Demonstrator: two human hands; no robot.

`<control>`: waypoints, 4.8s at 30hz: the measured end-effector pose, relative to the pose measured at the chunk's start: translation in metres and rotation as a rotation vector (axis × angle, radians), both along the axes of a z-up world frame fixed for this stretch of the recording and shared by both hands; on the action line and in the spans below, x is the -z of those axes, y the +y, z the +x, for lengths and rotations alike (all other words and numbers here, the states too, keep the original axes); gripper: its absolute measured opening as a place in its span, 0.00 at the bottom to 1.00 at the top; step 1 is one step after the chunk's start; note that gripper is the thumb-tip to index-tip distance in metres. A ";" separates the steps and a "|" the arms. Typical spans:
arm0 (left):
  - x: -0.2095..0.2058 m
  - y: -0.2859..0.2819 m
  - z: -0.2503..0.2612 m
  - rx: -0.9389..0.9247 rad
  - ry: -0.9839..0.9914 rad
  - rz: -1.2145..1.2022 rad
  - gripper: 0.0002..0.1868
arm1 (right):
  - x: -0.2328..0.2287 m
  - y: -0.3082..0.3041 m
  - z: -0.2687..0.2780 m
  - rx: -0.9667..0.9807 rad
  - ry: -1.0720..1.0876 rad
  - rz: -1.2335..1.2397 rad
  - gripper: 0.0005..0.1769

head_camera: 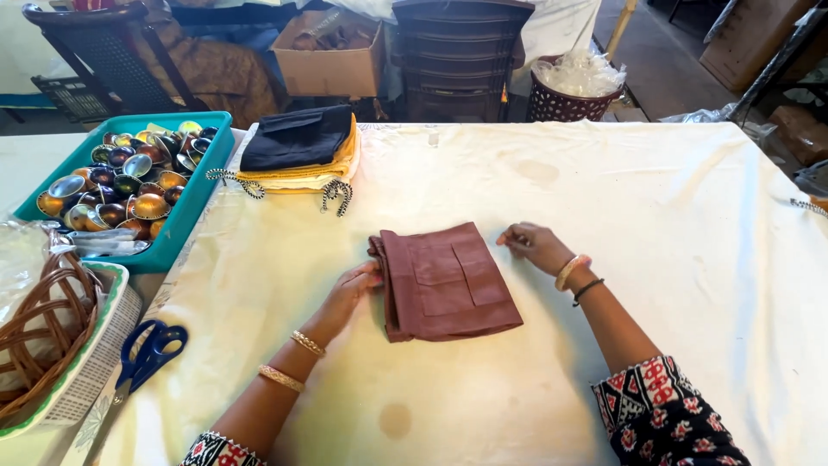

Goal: Fold and organize various clothing items on a flat surface in a workshop setting.

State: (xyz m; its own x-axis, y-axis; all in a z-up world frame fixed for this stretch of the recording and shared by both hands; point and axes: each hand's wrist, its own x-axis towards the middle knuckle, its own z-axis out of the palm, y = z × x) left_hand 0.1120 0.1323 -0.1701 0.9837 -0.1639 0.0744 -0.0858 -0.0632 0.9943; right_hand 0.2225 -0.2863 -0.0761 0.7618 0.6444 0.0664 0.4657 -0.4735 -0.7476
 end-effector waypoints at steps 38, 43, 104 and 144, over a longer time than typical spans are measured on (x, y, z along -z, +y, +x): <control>-0.202 0.101 0.190 -0.496 -0.819 0.044 0.50 | -0.182 0.268 0.101 0.189 -0.860 0.569 0.19; -0.123 0.129 0.264 -0.913 -0.274 -0.236 0.50 | -0.104 0.284 0.100 0.080 -0.800 0.357 0.15; -0.152 0.047 0.249 -0.775 -0.018 1.759 0.20 | 0.006 0.126 -0.039 -0.229 -0.427 -0.326 0.39; -0.205 0.087 0.222 -0.674 -0.603 2.088 0.08 | 0.006 0.127 -0.040 -0.208 -0.480 -0.319 0.40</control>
State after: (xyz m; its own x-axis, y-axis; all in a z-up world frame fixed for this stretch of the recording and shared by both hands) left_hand 0.3340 0.2188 0.0352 0.8486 -0.1469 0.5082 0.2204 -0.7751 -0.5922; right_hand 0.1822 -0.1591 -0.0826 0.5507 0.8211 0.1501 0.8222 -0.5024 -0.2676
